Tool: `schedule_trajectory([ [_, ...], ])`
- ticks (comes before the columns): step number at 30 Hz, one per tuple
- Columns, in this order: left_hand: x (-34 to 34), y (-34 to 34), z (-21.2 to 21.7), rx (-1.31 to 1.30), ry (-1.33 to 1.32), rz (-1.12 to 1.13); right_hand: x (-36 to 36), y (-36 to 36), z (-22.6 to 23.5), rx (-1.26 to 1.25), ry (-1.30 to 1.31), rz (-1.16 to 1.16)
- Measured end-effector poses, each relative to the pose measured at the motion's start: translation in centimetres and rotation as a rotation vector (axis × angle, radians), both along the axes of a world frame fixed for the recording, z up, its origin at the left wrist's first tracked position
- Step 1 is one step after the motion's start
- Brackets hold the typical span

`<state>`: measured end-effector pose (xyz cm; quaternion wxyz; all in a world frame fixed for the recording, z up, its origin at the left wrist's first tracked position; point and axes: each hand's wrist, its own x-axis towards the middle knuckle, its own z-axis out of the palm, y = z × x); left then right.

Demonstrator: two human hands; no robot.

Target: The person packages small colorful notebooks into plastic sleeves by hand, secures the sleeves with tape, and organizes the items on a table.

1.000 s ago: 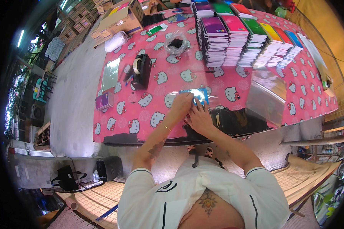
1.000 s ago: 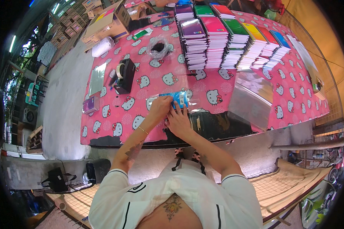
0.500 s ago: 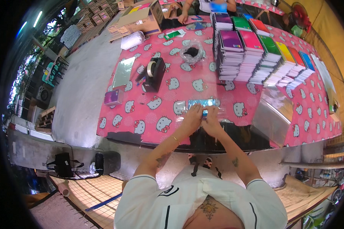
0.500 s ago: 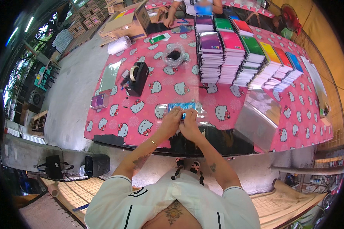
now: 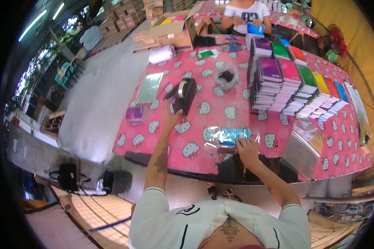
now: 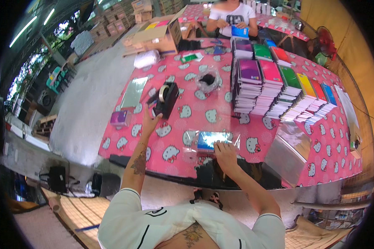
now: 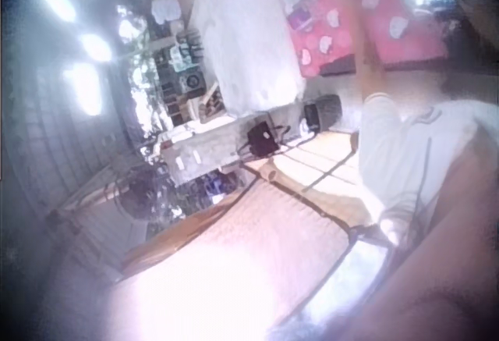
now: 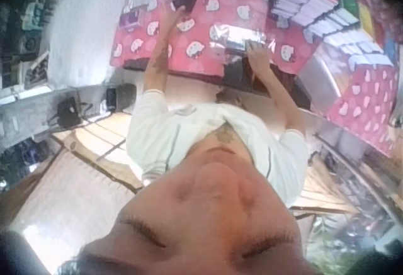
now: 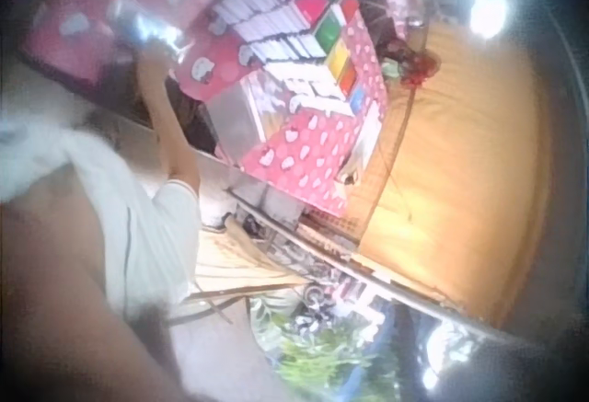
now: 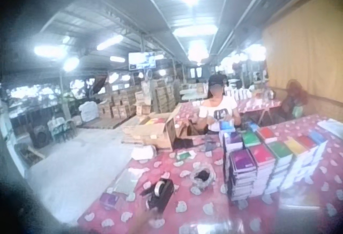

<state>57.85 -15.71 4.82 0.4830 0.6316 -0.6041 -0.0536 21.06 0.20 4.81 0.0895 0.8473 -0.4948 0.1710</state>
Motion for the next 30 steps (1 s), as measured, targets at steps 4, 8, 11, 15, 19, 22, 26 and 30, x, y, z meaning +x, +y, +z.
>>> schedule_trajectory([
  [4,-1.1,-2.4,-0.2,0.083,0.076,-0.197,-0.4,0.0,0.8,0.030,0.002,-0.050],
  [8,0.7,-4.2,0.3,0.643,0.810,-0.286,-0.3,0.1,0.6,0.036,-0.018,-0.031],
  [11,-0.1,-4.5,0.2,0.481,0.879,-0.310,-0.4,0.1,0.4,0.010,-0.032,-0.037],
  [15,-2.8,-1.0,-3.1,0.276,1.159,-0.258,-1.4,0.2,-0.2,-0.009,-0.073,-0.026],
  [19,2.2,-1.5,-5.4,0.164,0.169,0.136,-0.3,-0.1,0.5,-0.066,-0.131,0.000],
  [22,2.3,-0.7,-2.8,0.434,-0.396,0.305,-0.9,-0.5,-0.3,-0.110,-0.073,-0.007],
  [26,-9.4,5.2,2.1,0.428,0.419,-0.391,-1.3,-0.5,-1.0,-0.050,-0.086,0.008],
  [30,-19.6,10.1,3.4,0.579,0.265,-0.479,-1.9,-0.7,-0.7,-0.102,-0.171,0.036],
])
